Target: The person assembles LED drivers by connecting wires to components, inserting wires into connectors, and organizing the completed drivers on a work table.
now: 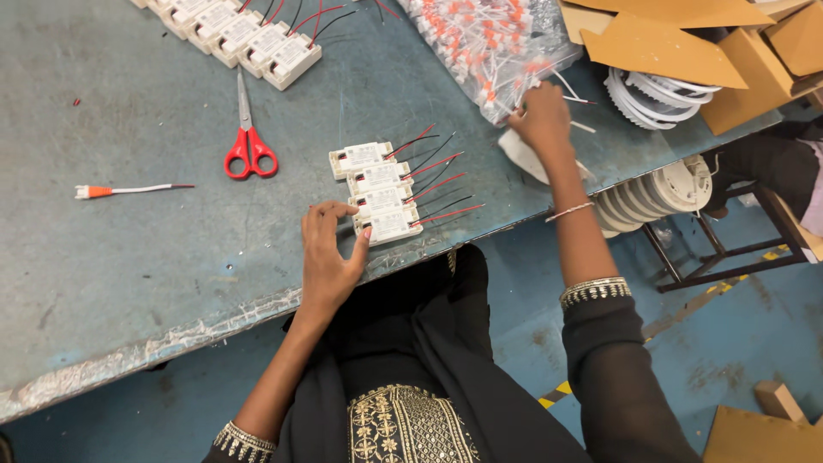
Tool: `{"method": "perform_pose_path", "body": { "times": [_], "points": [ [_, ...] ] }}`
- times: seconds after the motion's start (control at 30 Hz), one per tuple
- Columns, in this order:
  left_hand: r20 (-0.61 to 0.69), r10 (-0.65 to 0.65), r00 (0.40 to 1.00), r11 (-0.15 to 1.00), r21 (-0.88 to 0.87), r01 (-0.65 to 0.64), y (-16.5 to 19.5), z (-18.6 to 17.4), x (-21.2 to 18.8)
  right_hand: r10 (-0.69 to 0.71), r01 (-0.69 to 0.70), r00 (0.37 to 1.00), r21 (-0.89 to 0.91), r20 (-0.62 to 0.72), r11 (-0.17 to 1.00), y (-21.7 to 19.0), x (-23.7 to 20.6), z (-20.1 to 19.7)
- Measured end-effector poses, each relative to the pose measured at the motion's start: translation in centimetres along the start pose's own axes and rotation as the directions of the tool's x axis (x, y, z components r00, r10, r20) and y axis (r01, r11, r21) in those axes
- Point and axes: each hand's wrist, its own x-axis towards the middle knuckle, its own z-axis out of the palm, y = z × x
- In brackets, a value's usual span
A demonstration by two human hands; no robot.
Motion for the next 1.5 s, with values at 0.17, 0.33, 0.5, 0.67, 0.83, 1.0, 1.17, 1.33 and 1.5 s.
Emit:
{"method": "perform_pose_path", "body": {
  "times": [0.17,0.33,0.5,0.67,0.83,1.0,1.17,1.33,1.5],
  "points": [
    [0.026,-0.076,0.997,0.996,-0.036,0.077,-0.2,0.0,-0.1,0.043,-0.038,0.999,0.214,-0.019,0.976,0.1,0.9,-2.8],
    [0.046,-0.107,0.993,0.994,-0.025,0.108,-0.2,0.0,-0.1,-0.103,0.107,0.994,0.296,-0.030,0.949,0.4,0.3,-3.8],
    [0.047,-0.077,0.996,0.997,-0.011,0.078,-0.3,0.0,0.0,-0.184,0.218,0.966,0.187,-0.184,0.958,0.6,-0.6,-4.6],
    [0.034,-0.080,0.996,0.996,-0.027,0.081,-0.3,0.1,-0.1,-0.148,0.227,0.957,0.327,-0.249,0.918,1.1,0.2,-5.6],
    [0.031,-0.097,0.995,0.994,-0.051,0.099,-0.5,0.1,-0.3,-0.111,0.159,0.982,0.350,-0.153,0.923,2.0,0.5,-5.6],
    [0.013,-0.063,0.998,0.997,-0.050,0.064,-0.4,0.1,-0.3,-0.136,0.068,0.979,0.386,0.151,0.920,1.5,-0.5,-2.7],
    [0.028,-0.094,0.995,0.993,-0.063,0.096,-0.2,0.1,-0.2,0.011,0.004,0.995,0.151,-0.099,0.989,0.9,-2.2,0.8],
    [0.025,-0.088,0.996,0.994,-0.063,0.089,-0.2,0.1,-0.2,0.172,-0.164,0.985,0.223,-0.018,0.961,2.1,-2.6,1.3],
    [0.019,-0.095,0.995,0.993,-0.071,0.096,-0.4,0.1,-0.4,0.163,-0.115,0.977,0.303,-0.140,0.946,3.8,-1.7,-2.5]
  ]
}}
